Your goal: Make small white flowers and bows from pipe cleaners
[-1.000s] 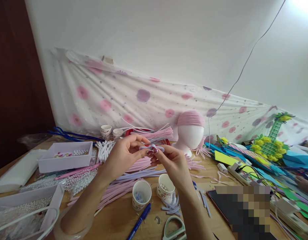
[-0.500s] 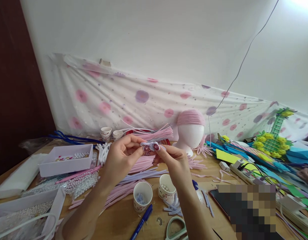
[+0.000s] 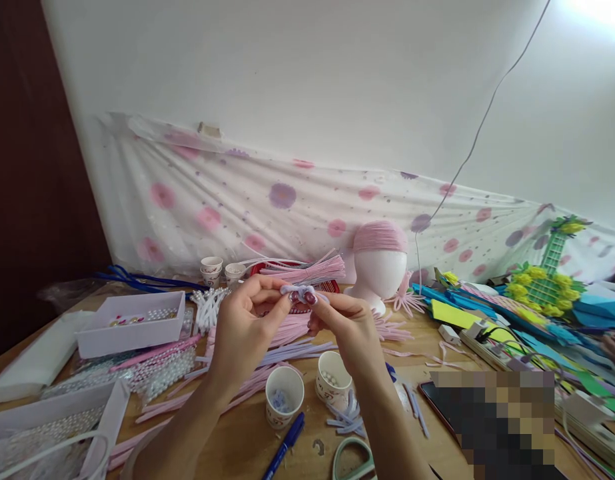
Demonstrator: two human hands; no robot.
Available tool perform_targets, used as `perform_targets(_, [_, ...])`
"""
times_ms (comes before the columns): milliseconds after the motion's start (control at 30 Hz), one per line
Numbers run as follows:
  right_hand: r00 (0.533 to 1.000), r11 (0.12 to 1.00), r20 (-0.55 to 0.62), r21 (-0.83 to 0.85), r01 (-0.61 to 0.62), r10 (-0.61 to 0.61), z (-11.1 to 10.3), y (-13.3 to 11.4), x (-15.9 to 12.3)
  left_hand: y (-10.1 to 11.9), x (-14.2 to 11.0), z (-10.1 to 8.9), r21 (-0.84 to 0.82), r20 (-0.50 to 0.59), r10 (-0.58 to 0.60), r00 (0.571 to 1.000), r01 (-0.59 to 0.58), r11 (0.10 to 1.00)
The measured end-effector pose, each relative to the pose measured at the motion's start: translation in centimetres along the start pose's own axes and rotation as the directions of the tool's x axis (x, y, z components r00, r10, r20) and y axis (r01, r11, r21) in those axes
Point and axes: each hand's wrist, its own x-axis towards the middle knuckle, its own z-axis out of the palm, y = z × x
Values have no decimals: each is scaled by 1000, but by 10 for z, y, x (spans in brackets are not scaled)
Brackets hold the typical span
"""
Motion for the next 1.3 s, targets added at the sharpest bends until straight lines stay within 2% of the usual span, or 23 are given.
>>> perform_targets(133, [999, 999, -16, 23, 31, -30, 1, -4, 1, 0, 6, -7, -103, 105, -74, 992, 85, 991])
perform_targets(233, [999, 997, -20, 78, 27, -26, -1, -3, 2, -1, 11, -13, -235, 219, -126, 968, 178, 956])
perform_targets(400, [998, 986, 58, 165, -32, 23, -4, 3, 3, -4, 18, -16, -418, 383, -166, 909, 331, 846])
perform_targets(567, [990, 969, 133, 234, -82, 52, 1, 8, 3, -11, 21, -14, -540, 565, -125, 815, 480, 691])
perform_targets(700, [991, 967, 129, 245, -69, 38, 3, 5, 1, -17, 21, -11, -622, 571, -68, 818, 485, 615])
perform_targets(967, [994, 971, 108, 236, -44, 18, 0, 4, 0, -23, 23, -9, -622, 533, -63, 844, 441, 647])
perform_targets(1033, [994, 973, 102, 222, -60, 38, -2, 5, 1, -22, 24, -12, -602, 507, -39, 861, 386, 699])
perform_targets(1067, [994, 973, 98, 217, -73, 52, -3, 6, 2, -21, 24, -14, -569, 483, -11, 876, 324, 756])
perform_targets(1100, [993, 973, 96, 215, -85, 66, -5, 6, 3, -19, 25, -16, -509, 451, 30, 892, 230, 829])
perform_targets(1167, [991, 973, 107, 207, -106, 85, -6, 7, 4, -14, 24, -21, -313, 366, 160, 917, -41, 949])
perform_targets(1233, [987, 974, 126, 190, -121, 98, -6, 6, 5, -9, 22, -25, -108, 296, 317, 901, -299, 948])
perform_targets(1300, [983, 976, 143, 169, -141, 117, -5, 5, 5, -5, 21, -27, 19, 268, 430, 862, -451, 892])
